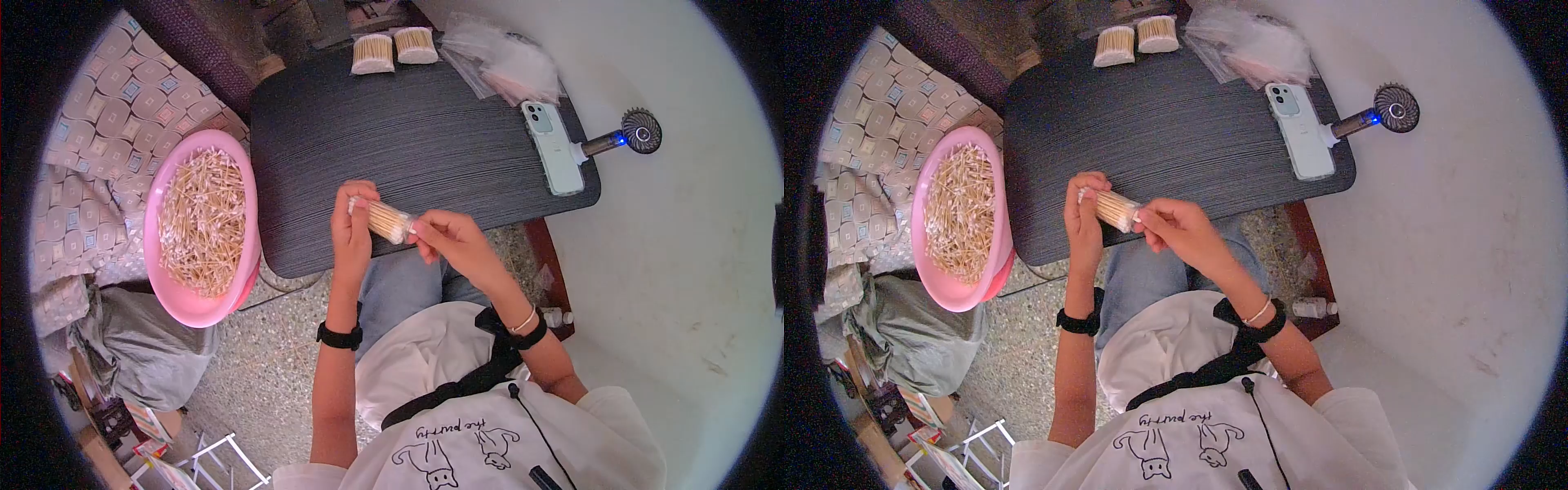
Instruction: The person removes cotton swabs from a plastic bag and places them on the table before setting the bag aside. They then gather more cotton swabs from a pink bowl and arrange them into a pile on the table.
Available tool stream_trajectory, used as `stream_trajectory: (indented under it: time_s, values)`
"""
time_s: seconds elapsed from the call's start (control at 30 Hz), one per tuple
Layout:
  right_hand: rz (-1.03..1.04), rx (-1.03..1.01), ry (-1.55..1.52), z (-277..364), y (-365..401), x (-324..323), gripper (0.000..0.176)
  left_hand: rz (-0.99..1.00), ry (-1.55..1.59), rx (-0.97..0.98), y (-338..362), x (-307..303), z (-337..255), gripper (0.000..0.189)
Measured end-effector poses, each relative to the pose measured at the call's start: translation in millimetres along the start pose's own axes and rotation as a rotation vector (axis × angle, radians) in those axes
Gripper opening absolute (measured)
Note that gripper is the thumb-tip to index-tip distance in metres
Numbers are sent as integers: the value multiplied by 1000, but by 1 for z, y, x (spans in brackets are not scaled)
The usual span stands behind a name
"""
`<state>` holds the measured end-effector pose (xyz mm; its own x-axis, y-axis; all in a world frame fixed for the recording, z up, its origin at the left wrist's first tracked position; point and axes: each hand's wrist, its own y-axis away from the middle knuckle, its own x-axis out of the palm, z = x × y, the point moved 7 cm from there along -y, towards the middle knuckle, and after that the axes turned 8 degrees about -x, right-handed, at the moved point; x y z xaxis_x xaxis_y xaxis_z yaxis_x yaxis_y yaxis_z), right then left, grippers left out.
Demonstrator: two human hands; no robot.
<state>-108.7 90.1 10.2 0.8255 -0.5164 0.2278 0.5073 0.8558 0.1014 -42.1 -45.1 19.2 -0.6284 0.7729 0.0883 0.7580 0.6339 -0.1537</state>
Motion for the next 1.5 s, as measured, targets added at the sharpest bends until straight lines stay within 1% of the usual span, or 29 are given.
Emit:
stream_trajectory:
  time_s: [0.07,0.2,0.3,0.37,0.4,0.47,0.5,0.6,0.67,0.7,0.8,0.87,0.9,1.0,1.07,1.17,1.2,1.3,1.37,1.4,1.47,1.5]
  values:
    - [-6,-26,48,5,-3,2,25,-14,37,-56,1,-2,2,16]
    - [4,-55,104,8,-7,4,25,-33,80,-26,-1,-5,6,25]
    - [-108,-89,-69,9,-5,7,22,-60,184,-38,-1,-6,8,34]
    - [-95,-67,-142,5,-3,9,18,-66,237,-55,-2,-9,11,40]
    - [-86,-55,-179,1,-3,11,16,-36,241,-55,-2,-8,11,40]
    - [-88,-70,-24,-5,-6,8,12,27,254,-58,-3,-5,12,41]
    - [-90,-76,55,-7,-7,7,12,26,263,-63,-3,-5,13,41]
    - [-183,-239,301,3,-9,0,28,25,289,-89,-3,-5,13,43]
    - [-218,-245,283,0,-13,-1,32,30,310,-132,-2,-4,13,44]
    - [-237,-247,275,0,-15,-3,34,28,325,-139,-2,-3,13,44]
    - [-108,-265,61,-1,-20,7,30,11,361,-157,-2,-3,10,44]
    - [-29,-274,12,1,-22,9,28,-17,374,-170,-2,-4,10,44]
    - [10,-279,-10,3,-22,11,28,0,375,-180,-1,-3,10,44]
    - [49,-291,239,10,-19,15,32,21,376,-202,0,-3,12,43]
    - [27,-375,305,12,-18,15,33,-3,371,-201,0,-3,11,43]
    - [-28,-469,361,15,-13,18,31,40,281,-256,2,-2,15,42]
    - [-50,-494,375,16,-11,18,30,38,286,-234,2,-3,14,40]
    - [-135,-522,343,11,-12,10,30,17,309,-169,-1,-1,12,33]
    - [-139,-601,280,12,-17,4,32,-28,324,-128,-3,-5,8,27]
    - [-141,-642,249,15,-18,2,34,-21,298,-142,-2,-5,8,24]
    - [-121,-605,314,14,-17,4,36,-9,247,-168,-1,-6,12,20]
    - [-111,-585,348,14,-17,5,36,-7,225,-143,-1,-7,13,19]
